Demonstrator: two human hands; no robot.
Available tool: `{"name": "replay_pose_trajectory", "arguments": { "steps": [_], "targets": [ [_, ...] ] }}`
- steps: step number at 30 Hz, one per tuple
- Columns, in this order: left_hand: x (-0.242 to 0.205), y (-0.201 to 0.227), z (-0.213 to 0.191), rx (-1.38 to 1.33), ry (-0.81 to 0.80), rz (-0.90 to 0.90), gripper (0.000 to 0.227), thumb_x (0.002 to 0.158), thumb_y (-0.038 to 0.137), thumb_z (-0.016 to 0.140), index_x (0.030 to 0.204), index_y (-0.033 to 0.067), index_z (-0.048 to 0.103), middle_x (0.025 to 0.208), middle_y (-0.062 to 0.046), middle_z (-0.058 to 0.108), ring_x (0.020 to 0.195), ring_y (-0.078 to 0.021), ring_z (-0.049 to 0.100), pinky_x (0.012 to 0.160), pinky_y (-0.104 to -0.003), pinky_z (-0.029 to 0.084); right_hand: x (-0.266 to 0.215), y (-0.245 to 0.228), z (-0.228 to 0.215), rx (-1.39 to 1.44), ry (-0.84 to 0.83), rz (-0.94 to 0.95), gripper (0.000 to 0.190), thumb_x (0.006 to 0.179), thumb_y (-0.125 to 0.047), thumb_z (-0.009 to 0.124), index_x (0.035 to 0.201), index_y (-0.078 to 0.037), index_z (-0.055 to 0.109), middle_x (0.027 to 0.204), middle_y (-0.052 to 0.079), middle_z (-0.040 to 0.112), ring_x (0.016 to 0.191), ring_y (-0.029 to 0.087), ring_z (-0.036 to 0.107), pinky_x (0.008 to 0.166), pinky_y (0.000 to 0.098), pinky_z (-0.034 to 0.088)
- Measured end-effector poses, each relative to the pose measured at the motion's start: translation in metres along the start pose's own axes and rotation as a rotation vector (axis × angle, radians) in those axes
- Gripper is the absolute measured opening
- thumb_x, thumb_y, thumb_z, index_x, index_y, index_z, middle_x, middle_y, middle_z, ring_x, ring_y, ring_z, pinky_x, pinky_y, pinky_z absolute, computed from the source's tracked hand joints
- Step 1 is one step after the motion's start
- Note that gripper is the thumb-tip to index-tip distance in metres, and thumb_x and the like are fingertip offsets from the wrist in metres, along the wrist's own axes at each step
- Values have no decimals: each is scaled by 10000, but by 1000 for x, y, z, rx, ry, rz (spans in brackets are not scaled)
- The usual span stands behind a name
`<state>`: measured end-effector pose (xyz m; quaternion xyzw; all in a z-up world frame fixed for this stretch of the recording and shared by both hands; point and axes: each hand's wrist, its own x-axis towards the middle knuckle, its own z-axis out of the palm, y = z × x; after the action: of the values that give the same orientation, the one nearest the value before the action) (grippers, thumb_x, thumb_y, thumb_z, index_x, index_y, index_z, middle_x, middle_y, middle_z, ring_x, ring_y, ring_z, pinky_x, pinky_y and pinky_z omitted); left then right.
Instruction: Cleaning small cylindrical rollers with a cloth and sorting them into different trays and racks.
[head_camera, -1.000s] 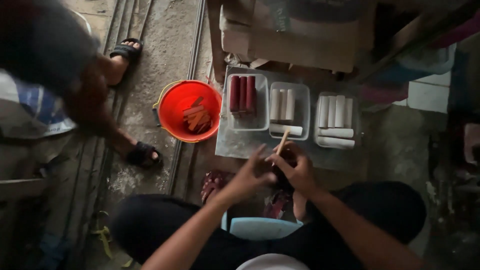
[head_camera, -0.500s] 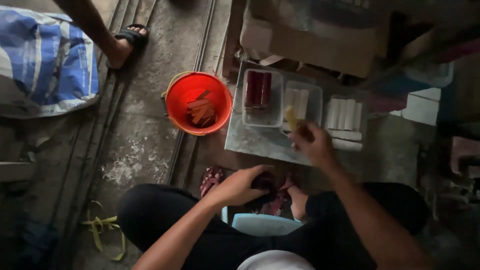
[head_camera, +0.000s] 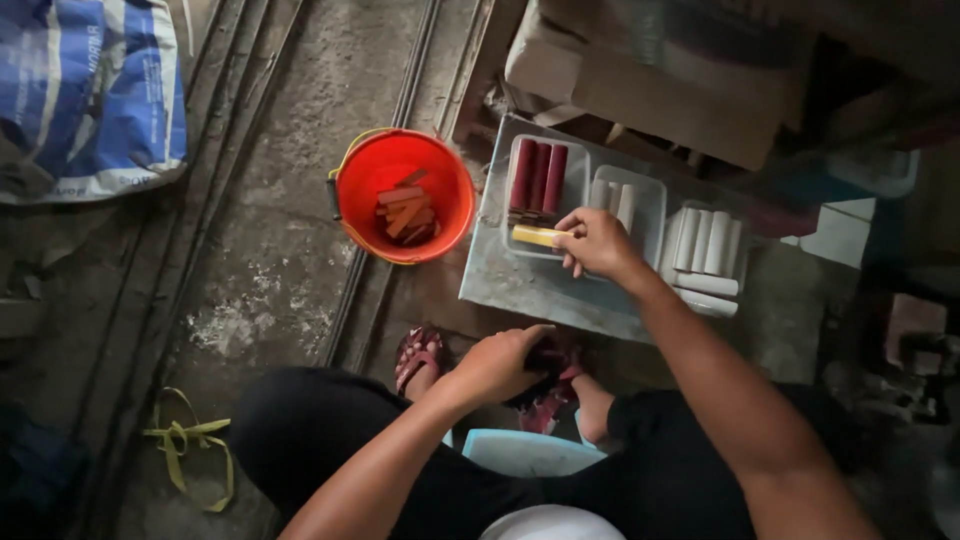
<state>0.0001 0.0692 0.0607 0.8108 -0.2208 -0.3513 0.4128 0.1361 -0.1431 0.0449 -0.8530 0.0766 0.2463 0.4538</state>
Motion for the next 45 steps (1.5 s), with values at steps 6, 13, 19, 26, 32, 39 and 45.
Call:
{"name": "replay_pose_trajectory", "arguments": {
  "steps": [6,13,19,26,32,39,45],
  "targets": [
    [4,0,6,41,-4,29,617,898,237,699,1468,119,493,1134,-216,689,1036,-441,704,812,-543,607,7,-2,14,73,19,39,319,924,-4,662,1188,171,625,685,336,695,437,298,694,346,342,574],
    [1,-5,5,51,4,49,616,904,253,698,1458,71,497,1124,-248,686,1018,-460,703,793,-561,608,16,21,2,1,-86,100,503,918,34,516,1395,184,457,680,376,665,416,342,665,345,372,560],
    [7,-11,13,77,14,60,633,899,282,696,1468,98,490,1112,-239,679,1012,-474,695,805,-582,593,8,-1,0,-34,-22,120,379,929,33,569,1291,145,588,559,293,634,377,296,635,318,322,537],
    [7,-12,15,101,33,78,618,898,271,699,1451,84,499,1067,-243,680,981,-477,702,788,-569,594,23,20,-3,-175,67,103,191,873,-30,712,1061,-10,741,492,229,640,345,273,638,311,336,512],
    [11,-20,22,130,51,75,621,880,269,714,1442,102,509,1062,-233,685,974,-466,707,779,-552,596,42,52,-2,-623,128,-111,71,884,-144,762,926,-137,818,631,110,719,597,270,709,578,366,579],
    [12,-17,20,147,44,61,619,891,256,698,1455,94,501,1061,-238,691,971,-458,710,768,-550,598,68,100,-1,-887,188,-401,89,874,-177,778,931,-118,815,865,159,767,874,374,741,831,481,616],
    [15,-24,25,75,17,2,625,912,269,683,1454,38,473,1109,-280,679,1007,-462,707,795,-544,602,-28,32,-25,-630,187,-448,141,970,-181,722,1079,-122,791,946,160,750,932,384,718,880,462,567]
  ]
}}
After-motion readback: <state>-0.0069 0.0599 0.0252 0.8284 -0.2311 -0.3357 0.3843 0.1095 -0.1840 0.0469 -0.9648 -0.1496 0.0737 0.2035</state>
